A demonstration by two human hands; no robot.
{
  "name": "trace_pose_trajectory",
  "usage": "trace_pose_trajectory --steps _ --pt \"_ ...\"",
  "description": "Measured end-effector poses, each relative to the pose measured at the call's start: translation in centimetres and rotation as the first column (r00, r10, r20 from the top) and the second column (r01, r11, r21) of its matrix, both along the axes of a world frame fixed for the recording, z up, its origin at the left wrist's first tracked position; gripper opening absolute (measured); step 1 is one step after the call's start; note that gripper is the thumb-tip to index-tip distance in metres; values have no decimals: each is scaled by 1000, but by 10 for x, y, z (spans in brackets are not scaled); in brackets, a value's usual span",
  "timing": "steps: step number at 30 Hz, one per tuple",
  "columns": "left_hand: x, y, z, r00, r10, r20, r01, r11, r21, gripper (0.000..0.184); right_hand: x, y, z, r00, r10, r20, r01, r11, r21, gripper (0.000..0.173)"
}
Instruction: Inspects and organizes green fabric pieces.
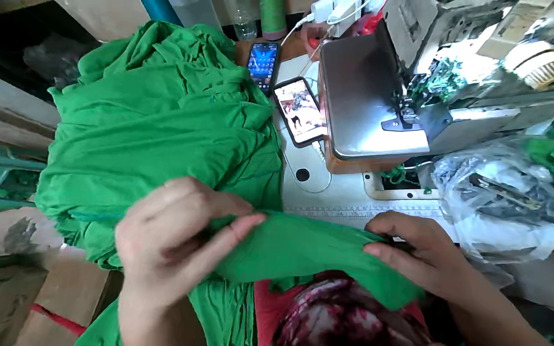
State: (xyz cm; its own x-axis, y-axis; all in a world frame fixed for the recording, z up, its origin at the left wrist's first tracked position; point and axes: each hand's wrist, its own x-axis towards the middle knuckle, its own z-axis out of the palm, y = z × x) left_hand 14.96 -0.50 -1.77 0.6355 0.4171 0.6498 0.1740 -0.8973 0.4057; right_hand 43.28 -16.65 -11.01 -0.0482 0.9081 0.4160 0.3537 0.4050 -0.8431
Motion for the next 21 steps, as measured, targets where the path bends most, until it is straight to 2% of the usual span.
trace_pose_trajectory --steps 4,7,8,10,12,13,17,21 --pt "2 36 -13 992 126 7 -126 985 118 20 2 2 -2 986 -17 -165 7 998 -61 24" --pt "26 31 -33 970 206 -130 -195 977 89 21 -1 5 -4 973 -10 -230 -7 997 -73 18" --pt "37 21 -40 973 166 -158 -164 986 24 23 -2 6 -4 974 -16 -227 -1 997 -76 17" --pt "58 -7 -52 986 -24 -165 -6 983 -181 31 -4 6 -4 977 -23 -211 5 996 -84 17" --pt "74 -29 -58 958 -262 -118 198 898 -393 37 -4 6 -5 981 -23 -192 8 997 -81 21" --pt "78 -34 -60 941 -327 -87 258 860 -440 34 -4 6 -5 983 -25 -182 11 997 -77 22" --pt "76 -33 -61 953 -295 -67 248 889 -386 22 0 2 -5 982 -29 -189 15 997 -72 20" --pt "75 -41 -59 937 -344 -64 265 818 -510 20 1 1 -7 967 -8 -256 -12 997 -76 12"
